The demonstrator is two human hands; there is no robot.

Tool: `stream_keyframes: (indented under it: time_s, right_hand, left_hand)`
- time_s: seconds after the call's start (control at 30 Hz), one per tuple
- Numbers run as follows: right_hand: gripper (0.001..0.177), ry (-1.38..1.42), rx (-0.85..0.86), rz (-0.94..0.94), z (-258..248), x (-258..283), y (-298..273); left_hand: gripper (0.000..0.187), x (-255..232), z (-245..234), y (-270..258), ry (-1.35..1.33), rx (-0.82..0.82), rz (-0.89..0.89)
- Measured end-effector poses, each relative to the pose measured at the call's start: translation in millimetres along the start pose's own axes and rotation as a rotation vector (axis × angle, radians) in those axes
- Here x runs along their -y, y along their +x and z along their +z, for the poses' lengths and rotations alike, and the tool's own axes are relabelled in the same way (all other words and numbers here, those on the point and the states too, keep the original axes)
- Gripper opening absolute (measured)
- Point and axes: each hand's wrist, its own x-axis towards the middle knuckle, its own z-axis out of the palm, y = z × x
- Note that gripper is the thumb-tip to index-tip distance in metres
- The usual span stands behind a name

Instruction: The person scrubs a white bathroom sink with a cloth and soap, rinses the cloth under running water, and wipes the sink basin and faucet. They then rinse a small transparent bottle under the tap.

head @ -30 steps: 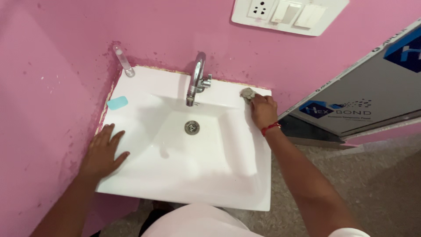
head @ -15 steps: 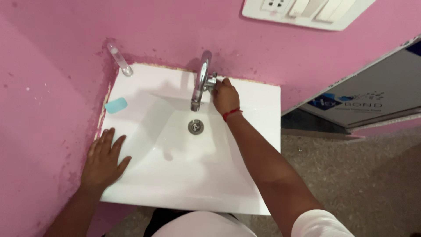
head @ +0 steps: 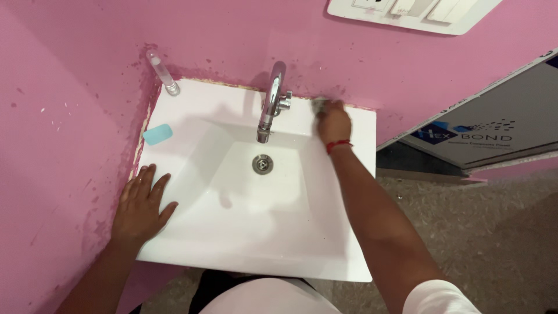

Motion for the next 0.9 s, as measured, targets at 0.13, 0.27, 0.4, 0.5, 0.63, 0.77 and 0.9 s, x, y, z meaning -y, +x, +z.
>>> stream_keyframes:
  time_s: [0.13, 0.27, 0.4, 0.5, 0.63, 0.77, 0.9]
  right_hand:
    - [0.035, 0.026, 0.209, -0.327, -24.3, 23.1, -39.3]
    - [0.038, -0.022, 0.183, -0.238, -56.3, -18.6, -42.4]
    - [0.033, -0.038, 0.033, -0.064, -21.8, -13.3, -9.3]
    - [0.026, -0.022, 0.039, -0.154, 5.7, 17.4, -7.2]
    - [0.033, 0.007, 0.240, -0.286, -18.8, 9.1, -35.7]
    - [0.033, -0.021, 0.162, -0.230, -59.5, -40.9, -28.2]
    - [0.037, -0.099, -0.013, -0.182, -48.1, -42.0, -0.2]
  left_hand:
    - [0.074, 2.2, 1.8, 3.3, -0.064, -0.001, -0.006]
    - [0.074, 1.9, 1.8, -1.0, -0.063, 0.000, -0.002]
    - [0.076, 3.4, 0.0, 1.0, -0.012, 0.064, -0.017]
    - [0.076, 2.0, 0.0, -2.1, -0.054, 0.017, -0.011]
    - [0.075, 2.9, 1.4, -1.1, -0.092, -0.004, -0.009]
    - [0.077, 6.3, 8.9, 1.1, 0.054, 0.108, -0.014]
    - [0.076, 7.2, 8.8, 1.7, -0.005, 0.076, -0.019]
